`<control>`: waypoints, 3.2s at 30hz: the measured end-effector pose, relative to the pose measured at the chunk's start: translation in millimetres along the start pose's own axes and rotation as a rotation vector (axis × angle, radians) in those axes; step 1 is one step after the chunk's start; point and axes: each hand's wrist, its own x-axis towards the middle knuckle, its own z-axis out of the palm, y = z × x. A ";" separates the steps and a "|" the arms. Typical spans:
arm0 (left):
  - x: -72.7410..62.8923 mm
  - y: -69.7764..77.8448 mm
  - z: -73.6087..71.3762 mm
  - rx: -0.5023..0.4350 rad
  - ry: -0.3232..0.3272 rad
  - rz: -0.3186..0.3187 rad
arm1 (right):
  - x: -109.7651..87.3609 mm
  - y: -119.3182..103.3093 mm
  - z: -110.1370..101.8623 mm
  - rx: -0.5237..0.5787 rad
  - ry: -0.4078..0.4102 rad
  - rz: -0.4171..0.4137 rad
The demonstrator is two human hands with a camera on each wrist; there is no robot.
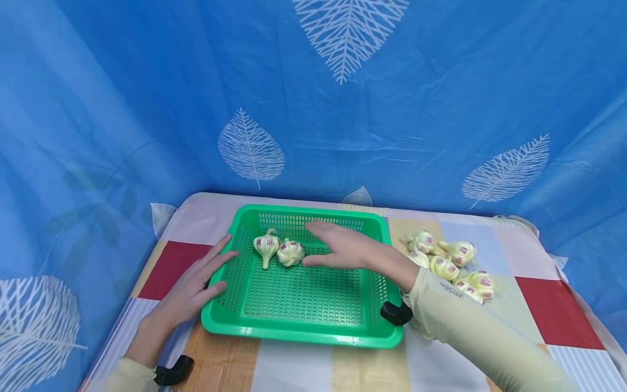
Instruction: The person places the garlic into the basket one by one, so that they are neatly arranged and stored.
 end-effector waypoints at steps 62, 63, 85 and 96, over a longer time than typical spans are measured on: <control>2.6 0.7 -2.7 -0.028 -0.007 0.001 | -257.7 51.5 100.5 0.082 0.691 0.557; 2.6 0.7 -2.7 -0.031 -0.008 -0.001 | -259.4 51.1 103.4 0.076 0.722 0.565; 2.3 0.9 -3.5 -0.036 -0.002 -0.004 | -283.7 83.5 153.0 0.971 1.208 0.784; 3.4 0.8 -2.0 -0.044 -0.009 -0.008 | -304.8 128.9 134.9 0.993 1.158 0.691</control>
